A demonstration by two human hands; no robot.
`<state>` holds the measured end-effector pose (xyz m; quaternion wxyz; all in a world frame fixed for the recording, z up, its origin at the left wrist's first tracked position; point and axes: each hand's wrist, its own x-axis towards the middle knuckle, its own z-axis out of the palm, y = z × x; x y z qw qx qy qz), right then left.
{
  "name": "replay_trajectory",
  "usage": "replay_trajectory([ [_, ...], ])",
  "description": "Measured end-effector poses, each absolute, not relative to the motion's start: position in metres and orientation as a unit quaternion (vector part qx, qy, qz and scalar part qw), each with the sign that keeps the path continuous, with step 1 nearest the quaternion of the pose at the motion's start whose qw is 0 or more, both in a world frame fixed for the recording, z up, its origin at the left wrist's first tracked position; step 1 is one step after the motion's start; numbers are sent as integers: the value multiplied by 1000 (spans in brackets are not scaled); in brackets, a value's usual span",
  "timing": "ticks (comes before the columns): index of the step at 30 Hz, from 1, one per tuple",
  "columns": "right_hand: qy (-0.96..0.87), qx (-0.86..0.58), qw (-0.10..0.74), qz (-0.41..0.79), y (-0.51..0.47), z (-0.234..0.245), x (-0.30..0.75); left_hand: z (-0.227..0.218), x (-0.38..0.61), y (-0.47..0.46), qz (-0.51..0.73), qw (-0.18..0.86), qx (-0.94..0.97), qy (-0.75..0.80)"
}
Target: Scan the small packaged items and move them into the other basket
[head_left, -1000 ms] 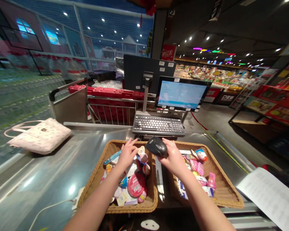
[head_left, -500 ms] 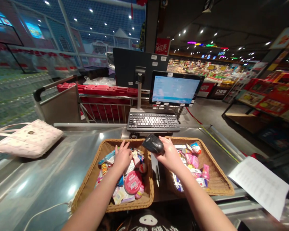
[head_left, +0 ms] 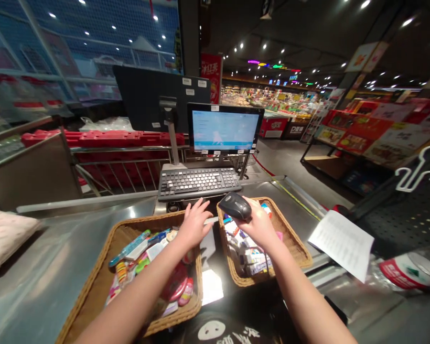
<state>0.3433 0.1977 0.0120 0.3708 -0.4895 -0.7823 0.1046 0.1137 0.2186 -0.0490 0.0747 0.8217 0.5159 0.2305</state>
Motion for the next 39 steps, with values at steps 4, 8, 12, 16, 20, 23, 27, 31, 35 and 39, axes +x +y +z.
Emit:
replay_trajectory([
  [4, -755, -528, 380, 84, 198, 12, 380, -56, 161, 240, 210, 74, 859, 462],
  [8, -736, -558, 378, 69, 200, 9, 411, -67, 204, 259, 137, 57, 887, 436],
  [12, -723, -577, 374, 63, 203, 8, 437, -79, 240, 271, 94, 61, 914, 389],
  [16, -712, -589, 378, 61, 206, 7, 457, -95, 270, 278, 59, 55, 928, 364],
  [20, -708, -591, 382, 63, 210, 4, 472, -115, 287, 284, 36, 39, 928, 368],
  [23, -709, -587, 385, 67, 213, 1, 479, -129, 289, 289, 24, 31, 921, 387],
  [27, -709, -582, 391, 74, 216, 0, 484, -135, 287, 294, 24, 23, 908, 417],
  [31, -710, -579, 392, 83, 219, 1, 486, -128, 282, 296, 44, 18, 894, 445],
  [35, -714, -572, 393, 90, 221, 1, 487, -113, 267, 295, 79, 25, 881, 465],
  [39, -720, -564, 393, 96, 223, -1, 485, -87, 244, 287, 111, 30, 876, 469],
])
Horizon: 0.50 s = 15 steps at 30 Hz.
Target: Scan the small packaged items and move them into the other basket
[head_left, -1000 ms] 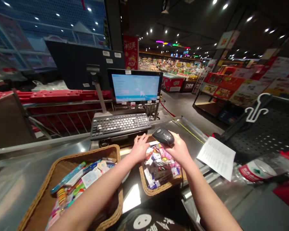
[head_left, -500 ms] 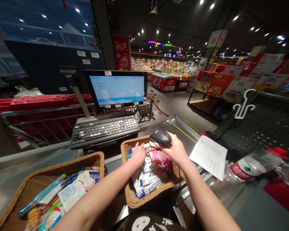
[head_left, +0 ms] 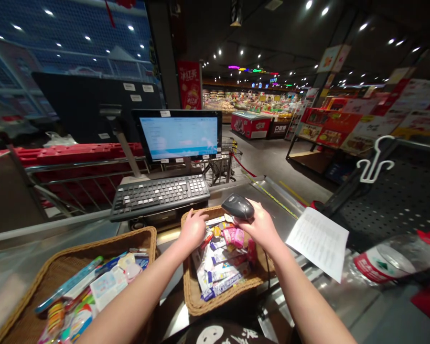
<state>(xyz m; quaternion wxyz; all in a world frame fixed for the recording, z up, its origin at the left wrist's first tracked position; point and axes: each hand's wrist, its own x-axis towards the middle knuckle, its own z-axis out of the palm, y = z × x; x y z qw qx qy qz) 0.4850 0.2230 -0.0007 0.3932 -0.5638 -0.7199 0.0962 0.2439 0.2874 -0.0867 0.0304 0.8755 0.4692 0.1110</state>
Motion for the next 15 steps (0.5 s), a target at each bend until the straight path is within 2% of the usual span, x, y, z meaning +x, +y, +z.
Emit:
replay_trajectory([
  [7, -735, -546, 389, 96, 222, 3, 471, -37, 204, 261, 230, 36, 841, 488],
  [15, -751, -523, 393, 87, 224, 17, 439, -23, 169, 246, 371, -58, 774, 510],
])
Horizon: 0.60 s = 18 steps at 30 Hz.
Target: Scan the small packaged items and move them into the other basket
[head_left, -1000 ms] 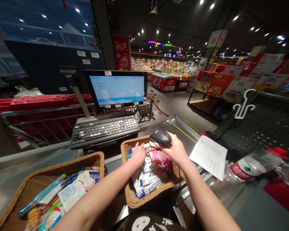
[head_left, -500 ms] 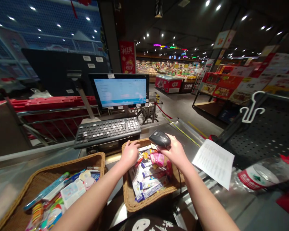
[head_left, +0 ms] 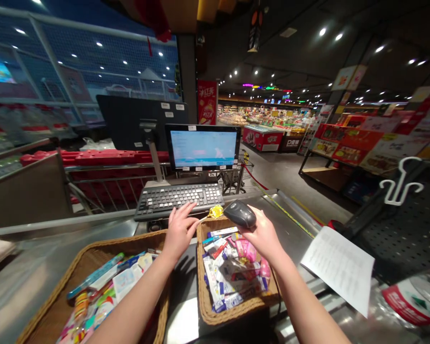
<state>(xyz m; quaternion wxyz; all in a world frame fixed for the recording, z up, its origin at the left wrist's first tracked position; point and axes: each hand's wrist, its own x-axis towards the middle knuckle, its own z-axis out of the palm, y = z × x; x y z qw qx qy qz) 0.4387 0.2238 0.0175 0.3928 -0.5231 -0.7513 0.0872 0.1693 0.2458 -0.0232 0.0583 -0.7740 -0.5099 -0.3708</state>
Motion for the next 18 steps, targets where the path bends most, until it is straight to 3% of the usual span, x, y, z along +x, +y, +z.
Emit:
replay_trajectory([
  [9, -789, -475, 379, 91, 218, 31, 383, -7, 124, 238, -447, 147, -702, -534],
  [18, -809, -453, 353, 124, 209, 34, 344, -4, 90, 221, -451, 160, -685, -548],
])
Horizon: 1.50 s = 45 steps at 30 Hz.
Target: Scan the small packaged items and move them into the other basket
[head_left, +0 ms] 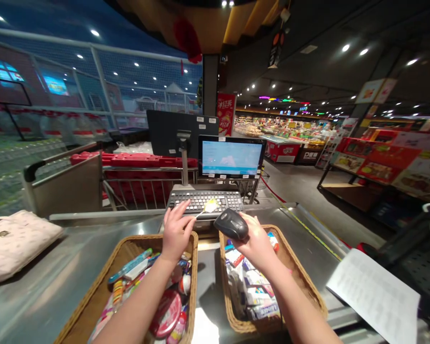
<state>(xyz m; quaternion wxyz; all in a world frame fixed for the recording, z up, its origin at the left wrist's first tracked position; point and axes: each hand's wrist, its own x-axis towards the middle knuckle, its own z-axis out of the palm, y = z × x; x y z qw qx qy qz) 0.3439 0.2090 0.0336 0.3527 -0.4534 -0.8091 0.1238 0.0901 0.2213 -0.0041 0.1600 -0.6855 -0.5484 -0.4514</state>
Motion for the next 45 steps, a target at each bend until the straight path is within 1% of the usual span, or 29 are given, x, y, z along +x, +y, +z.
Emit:
replay_trajectory([
  [10, -821, -433, 354, 116, 208, 28, 321, -4, 64, 209, -435, 147, -685, -565],
  [27, -832, -408, 356, 121, 196, 28, 286, -20, 15, 176, -401, 137, -677, -602],
  [39, -848, -399, 317, 148, 190, 17, 261, -38, -23, 139, -362, 121, -663, -644],
  [45, -854, -393, 302, 159, 190, 14, 253, -49, -46, 130, -317, 112, -661, -671],
])
